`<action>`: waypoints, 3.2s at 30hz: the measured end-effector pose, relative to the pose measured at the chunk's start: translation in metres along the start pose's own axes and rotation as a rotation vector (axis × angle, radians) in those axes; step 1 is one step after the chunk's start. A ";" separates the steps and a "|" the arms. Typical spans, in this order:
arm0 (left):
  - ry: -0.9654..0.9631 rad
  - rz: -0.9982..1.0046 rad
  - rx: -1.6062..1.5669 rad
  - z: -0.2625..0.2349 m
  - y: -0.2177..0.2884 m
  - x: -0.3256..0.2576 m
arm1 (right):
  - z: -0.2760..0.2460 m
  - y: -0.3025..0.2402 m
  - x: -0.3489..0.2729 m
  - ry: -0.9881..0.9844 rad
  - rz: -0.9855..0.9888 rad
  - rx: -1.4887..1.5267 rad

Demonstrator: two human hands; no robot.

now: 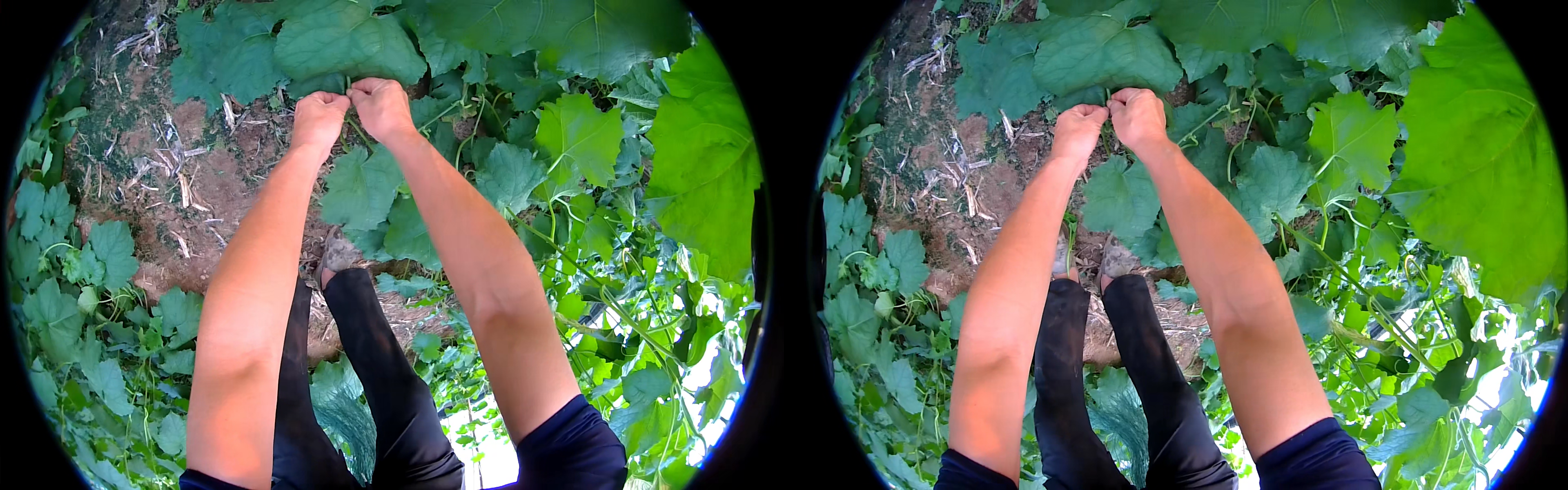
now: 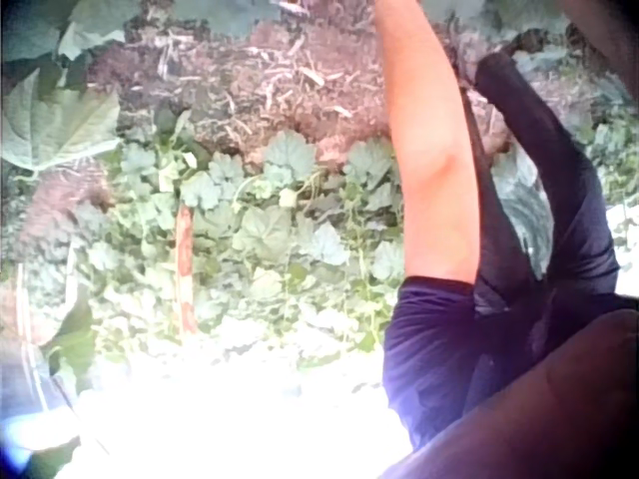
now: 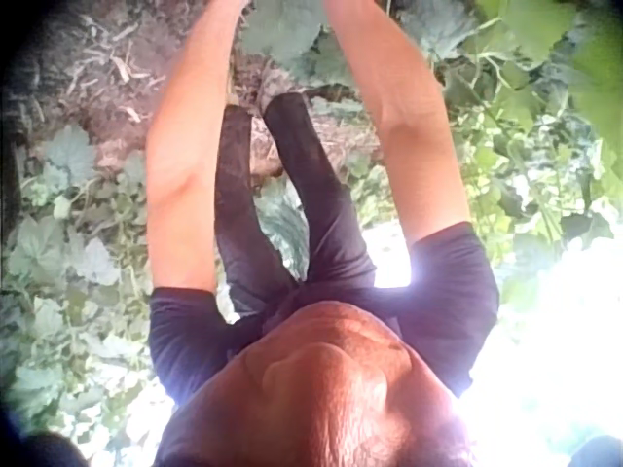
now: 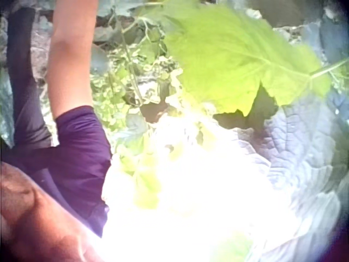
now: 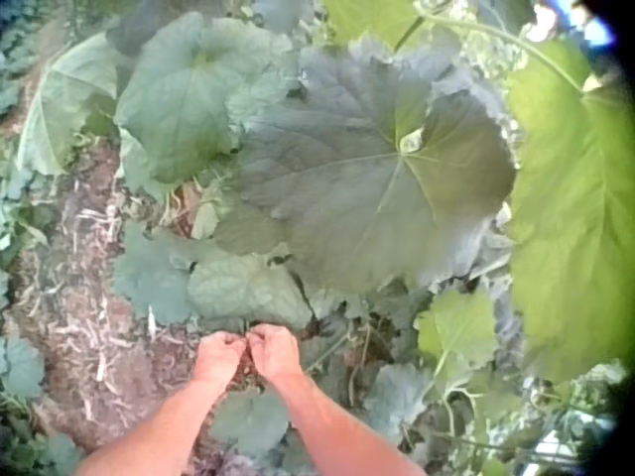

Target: The person prunes cucumber vines by hand, removing small side shoots and leaves from the main stems. They repeatedly reach into the foliage, pinch off growth, and occasionally tie vines to overhead strings for support.

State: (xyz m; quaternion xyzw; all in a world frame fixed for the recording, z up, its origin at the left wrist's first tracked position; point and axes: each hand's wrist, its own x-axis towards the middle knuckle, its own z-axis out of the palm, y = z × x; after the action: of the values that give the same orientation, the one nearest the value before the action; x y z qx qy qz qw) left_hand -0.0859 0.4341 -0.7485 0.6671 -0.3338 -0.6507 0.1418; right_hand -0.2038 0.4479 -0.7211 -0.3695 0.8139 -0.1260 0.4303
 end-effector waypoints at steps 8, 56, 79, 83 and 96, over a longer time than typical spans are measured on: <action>-0.052 -0.030 -0.076 -0.001 0.022 -0.010 | 0.005 0.009 0.009 0.088 -0.145 -0.051; -1.276 0.611 1.252 -0.053 0.232 -0.603 | -0.326 0.077 -0.757 0.999 0.434 -0.090; -0.896 0.791 2.295 -0.039 0.001 -0.540 | 0.167 0.586 -0.491 1.172 0.965 1.313; -0.850 0.796 2.278 -0.038 -0.006 -0.528 | 0.149 0.609 -0.459 1.181 0.774 0.930; -1.260 0.833 2.053 -0.055 0.060 -0.489 | 0.066 0.192 -0.675 1.423 0.551 1.004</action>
State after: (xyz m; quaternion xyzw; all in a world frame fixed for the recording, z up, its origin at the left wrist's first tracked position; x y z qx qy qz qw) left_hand -0.0146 0.6840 -0.3269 -0.1079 -0.8743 -0.2040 -0.4271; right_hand -0.0054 1.0675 -0.4510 0.2333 0.7962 -0.5561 -0.0482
